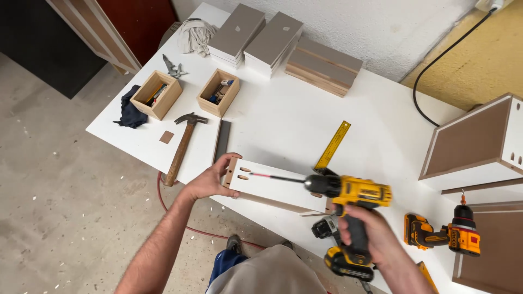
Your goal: Assembling wooden drawers using a drill, nail gun, and hammer
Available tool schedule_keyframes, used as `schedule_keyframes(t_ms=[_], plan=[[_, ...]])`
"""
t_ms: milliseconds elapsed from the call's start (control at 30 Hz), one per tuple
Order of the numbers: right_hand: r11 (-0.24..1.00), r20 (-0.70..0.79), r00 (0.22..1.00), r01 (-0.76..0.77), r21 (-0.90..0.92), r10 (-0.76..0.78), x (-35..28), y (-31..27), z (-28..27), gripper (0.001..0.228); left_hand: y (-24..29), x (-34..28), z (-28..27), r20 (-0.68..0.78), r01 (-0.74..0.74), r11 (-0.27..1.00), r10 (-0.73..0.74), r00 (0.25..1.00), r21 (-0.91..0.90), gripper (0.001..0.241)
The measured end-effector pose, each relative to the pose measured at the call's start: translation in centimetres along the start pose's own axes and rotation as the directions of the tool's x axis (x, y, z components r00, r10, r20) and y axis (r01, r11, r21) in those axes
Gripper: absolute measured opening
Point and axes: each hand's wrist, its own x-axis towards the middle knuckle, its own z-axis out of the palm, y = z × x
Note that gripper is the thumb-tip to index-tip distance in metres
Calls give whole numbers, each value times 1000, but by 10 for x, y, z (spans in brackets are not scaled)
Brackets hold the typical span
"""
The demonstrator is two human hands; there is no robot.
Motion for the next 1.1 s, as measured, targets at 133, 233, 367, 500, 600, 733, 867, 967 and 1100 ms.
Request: schedule_keyframes(t_ms=[133,233,367,500,600,733,867,967,1100], plan=[[980,-172,984,-83,-183,51,-3,3,56,35,8,0,0,-57,24,998,-20,998,66,99],[974,-188,982,-73,-214,32,1,7,60,34,12,-2,0,-56,34,995,-29,998,90,99],[976,-208,978,-55,-209,10,8,11,55,33,19,-5,2,21,-91,995,90,996,40,93],[981,-222,974,-81,-174,41,15,17,50,33,22,-4,1,37,-70,998,70,997,2,92],[979,-218,975,-84,-185,42,17,16,47,34,24,-4,0,8,73,997,-73,997,31,95],[983,-190,976,-131,-130,105,20,16,43,38,11,1,-1,1,-6,997,6,1000,76,96],[981,-174,981,-114,-155,87,23,14,46,35,8,2,-2,-5,-19,993,20,1000,114,97],[980,-156,983,-121,-155,97,26,16,41,30,16,-1,-2,0,66,994,-66,998,83,97],[981,-139,986,-109,-161,87,26,18,41,23,5,2,-1,-9,-46,994,47,999,96,96]])
